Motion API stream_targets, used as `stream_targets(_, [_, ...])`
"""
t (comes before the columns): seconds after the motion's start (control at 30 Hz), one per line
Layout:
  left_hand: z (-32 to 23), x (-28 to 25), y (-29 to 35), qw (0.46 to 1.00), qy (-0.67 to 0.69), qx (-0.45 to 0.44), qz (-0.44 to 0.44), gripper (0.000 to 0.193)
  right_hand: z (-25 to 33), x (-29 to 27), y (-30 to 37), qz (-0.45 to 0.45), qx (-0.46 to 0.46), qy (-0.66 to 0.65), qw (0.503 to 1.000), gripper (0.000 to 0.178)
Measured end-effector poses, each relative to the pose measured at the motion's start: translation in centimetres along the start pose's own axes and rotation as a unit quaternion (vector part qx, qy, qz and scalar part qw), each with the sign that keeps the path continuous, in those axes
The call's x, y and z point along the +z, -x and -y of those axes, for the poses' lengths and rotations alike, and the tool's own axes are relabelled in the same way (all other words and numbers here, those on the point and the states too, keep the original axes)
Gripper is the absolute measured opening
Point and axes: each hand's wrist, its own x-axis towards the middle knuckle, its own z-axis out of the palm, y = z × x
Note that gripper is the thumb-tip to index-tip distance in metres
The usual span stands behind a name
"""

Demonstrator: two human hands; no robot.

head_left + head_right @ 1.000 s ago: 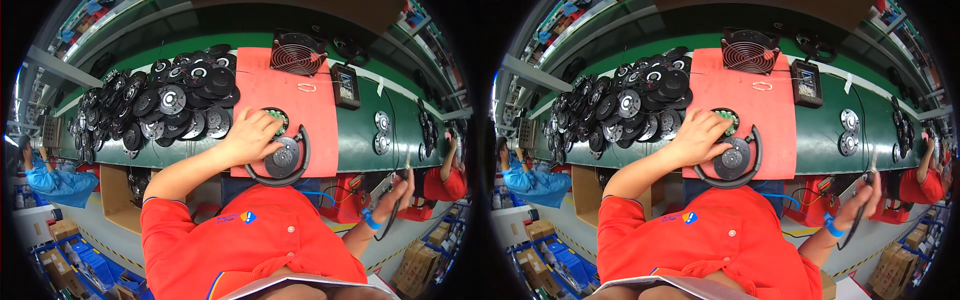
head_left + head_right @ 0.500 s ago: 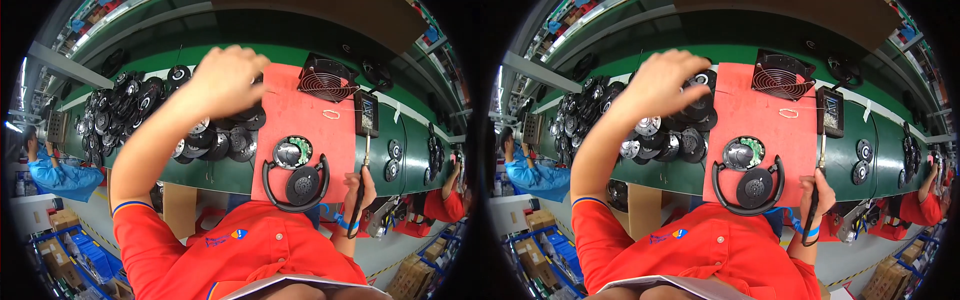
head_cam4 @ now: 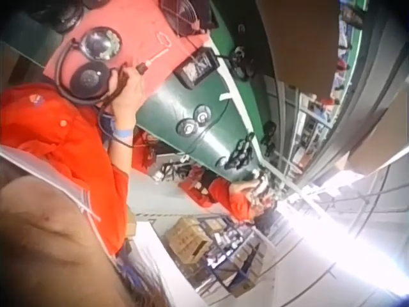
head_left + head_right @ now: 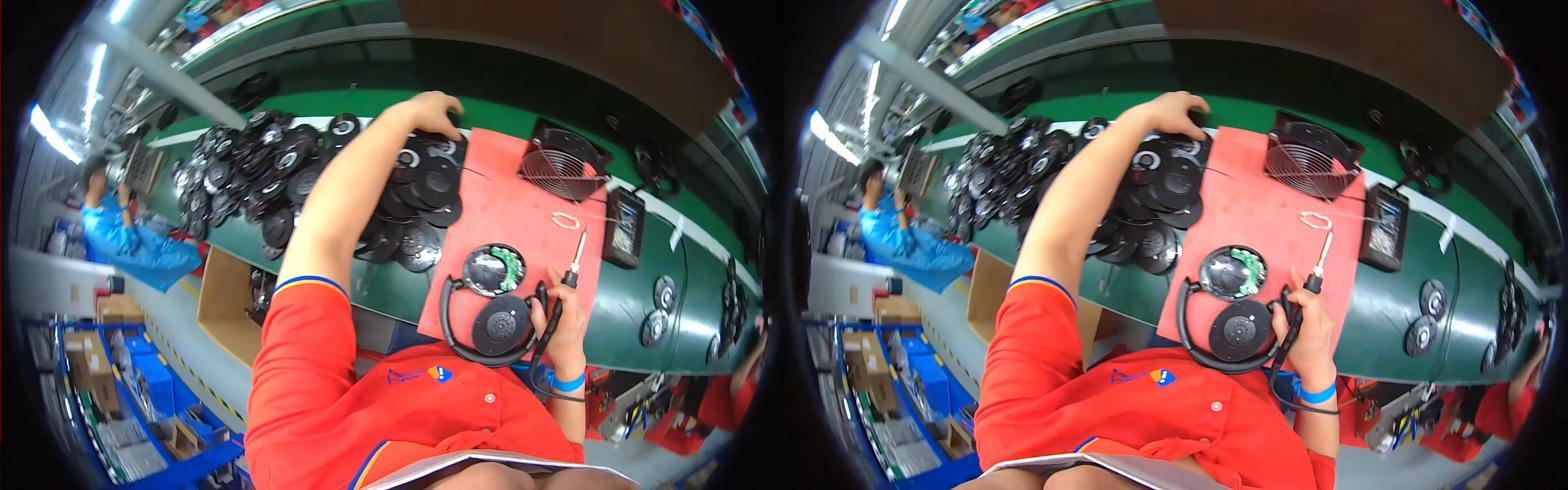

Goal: The person solders wires inside a headphone casing using a soldering iron, empties speaker driver parts from a cardboard box onto the table by hand, and solders wires on the speaker drivers with the soldering iron.

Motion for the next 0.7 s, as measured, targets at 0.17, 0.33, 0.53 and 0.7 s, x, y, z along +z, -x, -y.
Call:
stream_targets(0.17, [-1.3,-0.6,2.3,0.987,0.018,0.025,-0.16,0.049,-1.2,0.6,0.2,-0.003,0.022,-0.05,0.998,0.027])
stream_targets(0.33, [-2.7,-3.4,6.1,0.895,0.224,-0.042,-0.384,0.046,-0.6,0.4,0.3,-0.005,0.006,-0.043,0.999,0.029])
stream_targets(0.53, [-9.9,-4.1,12.4,0.753,0.613,-0.017,-0.237,0.024,-0.7,-0.6,1.2,-0.008,0.044,-0.02,0.999,0.03])
stream_targets(0.7, [-13.8,1.1,15.3,0.697,0.707,-0.022,-0.117,0.019,-0.3,-2.0,1.4,-0.011,0.043,0.008,0.999,0.031])
